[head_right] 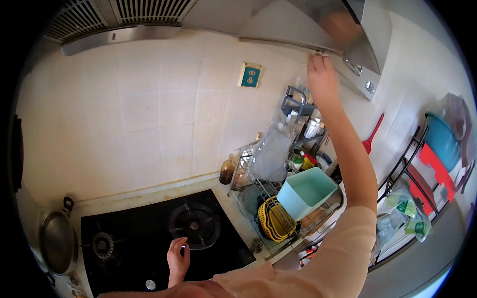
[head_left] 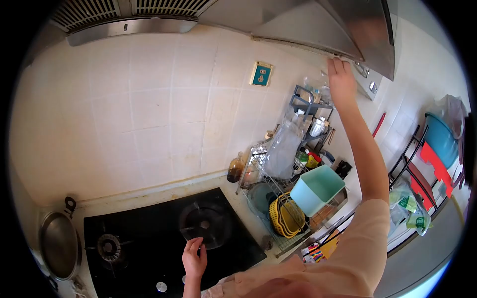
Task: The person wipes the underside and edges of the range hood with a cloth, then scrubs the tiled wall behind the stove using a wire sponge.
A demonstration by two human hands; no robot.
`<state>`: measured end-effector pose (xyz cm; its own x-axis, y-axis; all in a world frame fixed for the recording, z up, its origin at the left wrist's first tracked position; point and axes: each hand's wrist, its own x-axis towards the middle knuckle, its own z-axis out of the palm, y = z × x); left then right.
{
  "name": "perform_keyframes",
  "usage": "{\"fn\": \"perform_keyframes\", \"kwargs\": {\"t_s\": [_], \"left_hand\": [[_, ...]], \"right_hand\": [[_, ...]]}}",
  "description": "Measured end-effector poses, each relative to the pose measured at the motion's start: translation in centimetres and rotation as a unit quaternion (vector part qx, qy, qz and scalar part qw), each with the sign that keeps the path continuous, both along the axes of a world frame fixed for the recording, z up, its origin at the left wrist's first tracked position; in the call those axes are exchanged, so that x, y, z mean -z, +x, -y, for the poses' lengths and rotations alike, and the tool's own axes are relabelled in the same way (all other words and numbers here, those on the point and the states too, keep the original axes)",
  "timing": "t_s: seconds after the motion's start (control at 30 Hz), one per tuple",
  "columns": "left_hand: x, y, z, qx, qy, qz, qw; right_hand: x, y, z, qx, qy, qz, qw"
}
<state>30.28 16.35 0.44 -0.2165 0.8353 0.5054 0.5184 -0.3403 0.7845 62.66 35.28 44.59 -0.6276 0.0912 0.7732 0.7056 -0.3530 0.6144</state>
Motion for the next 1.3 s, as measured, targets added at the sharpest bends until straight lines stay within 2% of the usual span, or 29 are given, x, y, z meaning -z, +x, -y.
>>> {"fn": "perform_keyframes", "kwargs": {"t_s": [0.1,0.17,0.2,0.3,0.33,0.4,0.5,0.6,0.7,0.8,0.9,1.0,1.1,1.2,1.3], "left_hand": [[1.1,0.3,-0.1,0.007,-0.016,0.014,1.0],[-0.8,0.8,-0.3,0.024,-0.035,0.024,0.999],[-0.8,1.1,-0.6,0.029,-0.007,0.023,0.999],[-1.8,1.4,-0.2,0.052,-0.015,0.037,0.998],[-1.1,1.2,-0.1,0.04,0.019,0.001,0.999],[-0.1,0.7,0.2,0.036,-0.008,0.011,0.999],[0.4,0.6,0.1,0.038,-0.025,0.029,0.999],[-1.1,1.3,0.0,0.053,-0.032,0.033,0.998],[-1.3,1.6,-0.3,0.058,-0.005,0.015,0.998],[-1.1,1.3,0.3,0.053,0.001,-0.002,0.999],[-0.6,1.0,0.8,0.043,-0.018,0.019,0.999],[-0.4,0.9,0.5,0.051,-0.005,0.016,0.999],[-1.6,1.2,0.3,0.064,-0.02,0.025,0.997],[-2.1,1.2,0.5,0.053,-0.003,0.001,0.999],[-0.9,1.3,0.4,0.058,-0.013,0.021,0.998]], "right_hand": [[-0.9,-1.0,-1.0,-0.045,-0.062,0.096,0.992],[-1.7,-0.9,-2.3,0.025,-0.028,0.127,0.991],[-1.8,-0.8,-2.6,0.059,-0.013,0.139,0.988],[-0.6,0.3,-0.9,-0.022,-0.044,-0.045,0.998],[0.0,0.9,-0.5,-0.04,-0.033,-0.074,0.996],[1.1,2.0,0.4,-0.075,-0.015,-0.122,0.989],[1.8,1.3,2.7,-0.044,-0.014,0.001,0.999],[-0.1,0.6,2.2,-0.023,-0.009,0.01,1.0],[0.1,0.2,-0.2,0.02,0.015,-0.065,0.998],[1.6,-1.0,0.4,0.024,-0.049,-0.179,0.982],[2.4,0.3,-0.1,-0.107,-0.067,-0.108,0.986],[0.2,0.9,0.1,-0.039,-0.013,-0.085,0.996],[0.4,1.1,-1.2,-0.047,-0.029,-0.148,0.987],[2.0,0.5,0.1,-0.055,-0.102,-0.141,0.983],[1.4,0.8,0.7,-0.115,-0.058,-0.12,0.984]]}}
